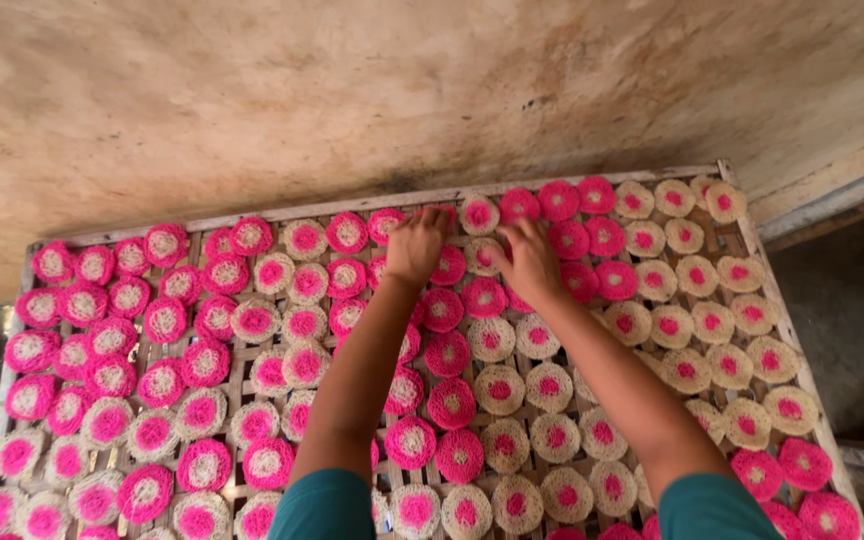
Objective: The person carries a large metal tray filled with pink and beige circular incense cakes and places it on the ground. They then use both hands to adjust and align the incense cakes into neat rows on the tray. Finally, the person lifts the tray and walks away.
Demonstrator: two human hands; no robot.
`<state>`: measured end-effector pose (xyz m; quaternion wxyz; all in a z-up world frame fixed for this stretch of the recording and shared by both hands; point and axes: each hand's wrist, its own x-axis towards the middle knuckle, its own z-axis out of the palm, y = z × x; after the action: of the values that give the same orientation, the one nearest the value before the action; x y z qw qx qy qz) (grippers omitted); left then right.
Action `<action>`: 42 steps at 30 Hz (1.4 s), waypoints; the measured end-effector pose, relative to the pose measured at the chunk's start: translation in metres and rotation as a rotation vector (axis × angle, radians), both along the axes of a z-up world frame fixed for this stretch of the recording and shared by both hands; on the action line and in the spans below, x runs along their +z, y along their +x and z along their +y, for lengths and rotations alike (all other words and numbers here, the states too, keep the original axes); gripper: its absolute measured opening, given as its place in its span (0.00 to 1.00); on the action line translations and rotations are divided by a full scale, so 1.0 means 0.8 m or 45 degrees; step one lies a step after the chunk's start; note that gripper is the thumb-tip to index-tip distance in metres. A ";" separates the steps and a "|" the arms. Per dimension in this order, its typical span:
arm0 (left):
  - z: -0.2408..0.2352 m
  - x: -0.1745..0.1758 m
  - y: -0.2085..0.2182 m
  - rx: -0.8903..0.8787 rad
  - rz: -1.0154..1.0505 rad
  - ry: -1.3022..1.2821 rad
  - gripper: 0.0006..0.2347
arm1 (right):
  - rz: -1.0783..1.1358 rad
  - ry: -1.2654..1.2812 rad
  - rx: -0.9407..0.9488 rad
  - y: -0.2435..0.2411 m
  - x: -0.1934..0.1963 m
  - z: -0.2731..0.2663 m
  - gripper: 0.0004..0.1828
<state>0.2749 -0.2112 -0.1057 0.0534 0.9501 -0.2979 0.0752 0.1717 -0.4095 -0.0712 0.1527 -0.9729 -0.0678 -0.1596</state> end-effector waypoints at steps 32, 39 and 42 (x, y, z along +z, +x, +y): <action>0.032 0.073 -0.071 0.261 0.564 -0.215 0.09 | 0.723 0.039 -0.204 -0.082 0.042 0.051 0.29; 0.035 0.068 -0.075 0.160 -0.113 -0.397 0.10 | 0.975 0.188 -0.261 -0.056 0.071 0.056 0.44; 0.044 0.065 -0.134 0.077 0.249 -0.357 0.13 | 1.121 0.240 -0.281 -0.051 0.074 0.048 0.34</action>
<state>0.1677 -0.1764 -0.0536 0.2118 0.9447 -0.2492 0.0249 0.1307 -0.3710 -0.0124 0.2368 -0.9314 0.1222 0.2480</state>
